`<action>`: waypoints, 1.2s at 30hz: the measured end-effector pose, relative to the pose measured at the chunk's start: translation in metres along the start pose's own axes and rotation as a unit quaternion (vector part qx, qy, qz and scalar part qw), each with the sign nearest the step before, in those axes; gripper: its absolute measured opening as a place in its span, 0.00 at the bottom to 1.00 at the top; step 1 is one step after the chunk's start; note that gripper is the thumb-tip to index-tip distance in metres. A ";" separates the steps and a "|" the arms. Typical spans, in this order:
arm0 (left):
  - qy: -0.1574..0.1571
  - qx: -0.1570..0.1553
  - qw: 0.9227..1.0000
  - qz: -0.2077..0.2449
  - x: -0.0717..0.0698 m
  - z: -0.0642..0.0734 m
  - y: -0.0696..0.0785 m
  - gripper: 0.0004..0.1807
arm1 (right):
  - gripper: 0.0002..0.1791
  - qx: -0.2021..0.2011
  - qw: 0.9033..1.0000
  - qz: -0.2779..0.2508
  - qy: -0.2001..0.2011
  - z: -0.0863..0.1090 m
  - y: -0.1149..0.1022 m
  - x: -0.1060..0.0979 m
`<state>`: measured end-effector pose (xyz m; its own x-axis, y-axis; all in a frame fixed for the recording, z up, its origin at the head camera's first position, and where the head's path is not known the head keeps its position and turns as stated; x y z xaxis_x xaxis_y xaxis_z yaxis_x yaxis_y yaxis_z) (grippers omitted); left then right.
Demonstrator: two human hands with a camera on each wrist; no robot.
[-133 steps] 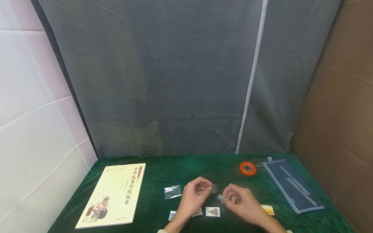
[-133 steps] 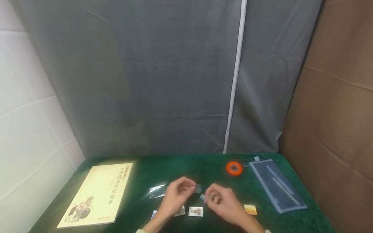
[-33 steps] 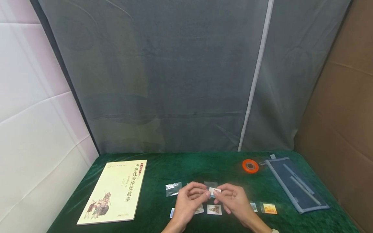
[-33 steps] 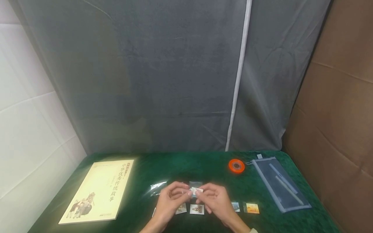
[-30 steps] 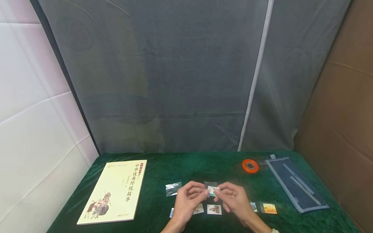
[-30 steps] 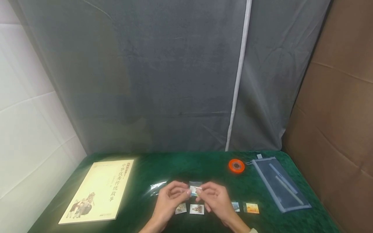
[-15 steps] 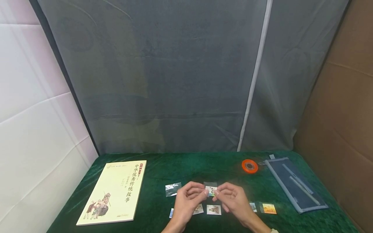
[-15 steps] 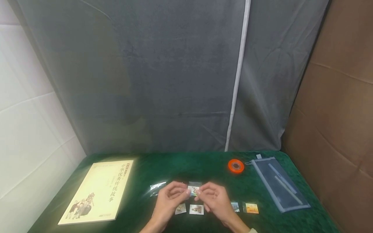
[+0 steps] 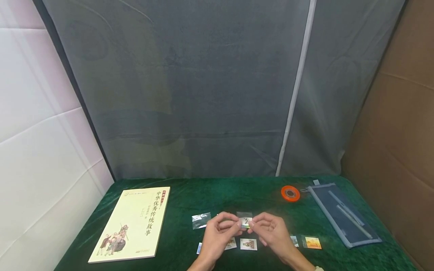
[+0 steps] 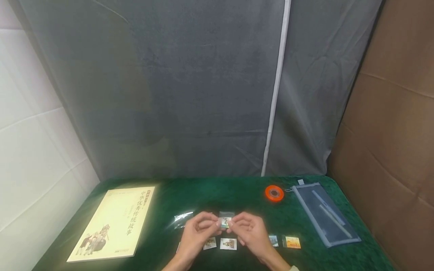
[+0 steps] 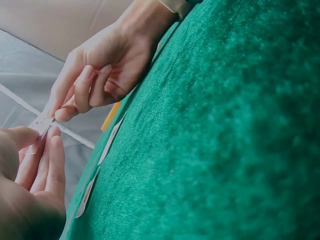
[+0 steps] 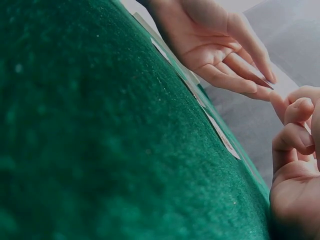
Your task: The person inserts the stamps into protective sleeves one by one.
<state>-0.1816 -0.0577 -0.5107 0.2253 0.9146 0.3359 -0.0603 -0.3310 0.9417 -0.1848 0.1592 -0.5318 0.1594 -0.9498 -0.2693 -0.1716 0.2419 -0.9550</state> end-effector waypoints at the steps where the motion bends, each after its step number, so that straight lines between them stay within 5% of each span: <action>1: 0.000 0.000 1.000 -0.001 0.000 0.000 0.000 0.17 | 0.09 -0.001 1.000 0.001 -0.002 0.000 0.000 0.000; 36: -0.003 -0.013 0.999 -0.030 0.001 0.003 0.002 0.19 | 0.09 0.005 1.000 0.016 -0.015 0.001 -0.004 -0.002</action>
<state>-0.1785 -0.0581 -0.5090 0.2357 0.9308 0.2793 -0.0713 -0.2701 0.9602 -0.1830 0.1600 -0.5276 0.1830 -0.9352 -0.3031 -0.1679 0.2740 -0.9470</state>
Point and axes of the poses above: each hand's wrist, its own z-axis away from the middle knuckle, its own x-axis out of the palm, y = z × x, the point moved 1 cm from there along -z, towards the middle knuckle, and after that the axes turned 14 degrees about z, right-handed, at the moved point
